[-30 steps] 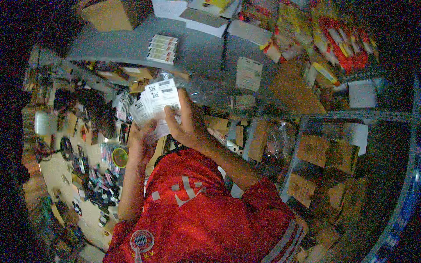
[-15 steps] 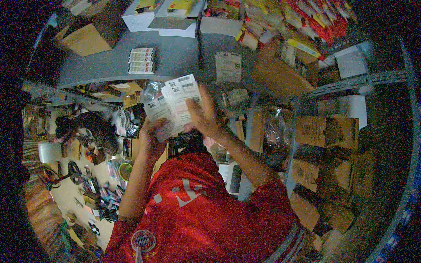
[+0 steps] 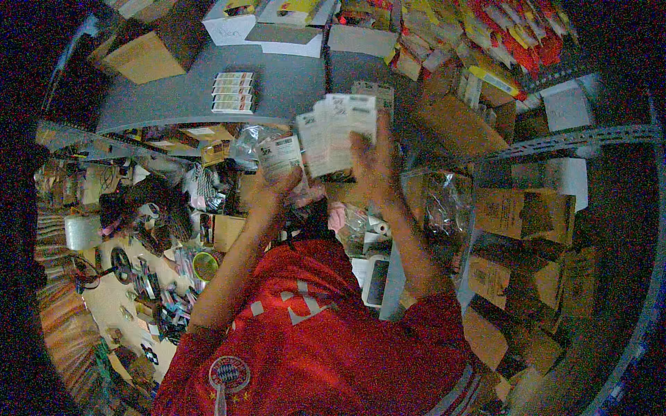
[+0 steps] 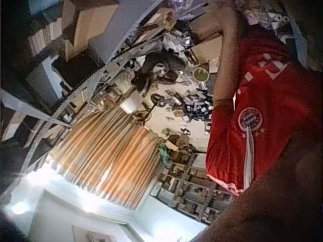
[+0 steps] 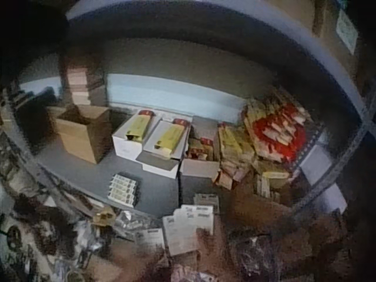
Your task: The person sorts through a stack of shipping labels, then sits on the floor to apply them to small cardboard boxes and black poly mailers. They handle the labels and packages by hand, placing the labeled items on the floor.
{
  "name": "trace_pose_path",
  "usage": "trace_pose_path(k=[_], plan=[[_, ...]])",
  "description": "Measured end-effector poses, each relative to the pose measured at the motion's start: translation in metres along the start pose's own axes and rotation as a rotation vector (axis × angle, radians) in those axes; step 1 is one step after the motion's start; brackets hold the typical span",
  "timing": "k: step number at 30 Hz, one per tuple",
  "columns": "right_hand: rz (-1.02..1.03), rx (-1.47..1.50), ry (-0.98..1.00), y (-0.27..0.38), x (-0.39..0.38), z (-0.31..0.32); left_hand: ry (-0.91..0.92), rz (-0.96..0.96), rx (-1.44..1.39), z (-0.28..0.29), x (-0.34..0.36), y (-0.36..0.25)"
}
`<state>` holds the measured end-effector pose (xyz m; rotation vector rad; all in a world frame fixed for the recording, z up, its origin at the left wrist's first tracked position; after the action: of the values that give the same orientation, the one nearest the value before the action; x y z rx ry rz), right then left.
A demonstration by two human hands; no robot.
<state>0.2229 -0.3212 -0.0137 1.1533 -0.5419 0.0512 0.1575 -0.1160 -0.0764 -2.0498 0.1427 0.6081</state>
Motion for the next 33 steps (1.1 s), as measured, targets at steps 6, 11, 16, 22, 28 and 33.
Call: trace_pose_path(k=[6,11,16,22,28,33], plan=[[0.156,-0.280,-0.069,-0.001,0.080,0.032,0.112,0.072,-0.119,0.000,0.006,0.012],[0.077,-0.828,0.094,-0.032,0.082,0.004,0.050,0.088,-0.003,0.014,0.001,0.013],[0.570,-0.930,-0.086,-0.008,0.063,-0.002,0.010,0.142,-0.036,0.023,-0.004,0.014],[0.446,-1.022,0.072,-0.006,0.062,-0.006,0.048,0.221,-0.135,0.027,-0.002,0.022],[0.142,-0.389,0.146,0.030,0.049,0.004,0.060,0.244,-0.200,0.029,-0.005,0.024],[-0.058,-0.040,0.422,0.032,-0.040,-0.062,0.085,0.366,-0.429,0.027,0.002,0.032]])
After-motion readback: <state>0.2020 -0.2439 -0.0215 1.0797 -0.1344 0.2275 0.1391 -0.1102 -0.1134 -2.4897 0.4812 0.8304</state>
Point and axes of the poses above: each hand's wrist, its own x-axis towards the middle knuckle, its own z-axis out of the back of the hand, y = z × x, the point moved 8 cm from there along x, towards the middle knuckle, and after that the axes turned 12 degrees about -y, right-handed, at the moved point
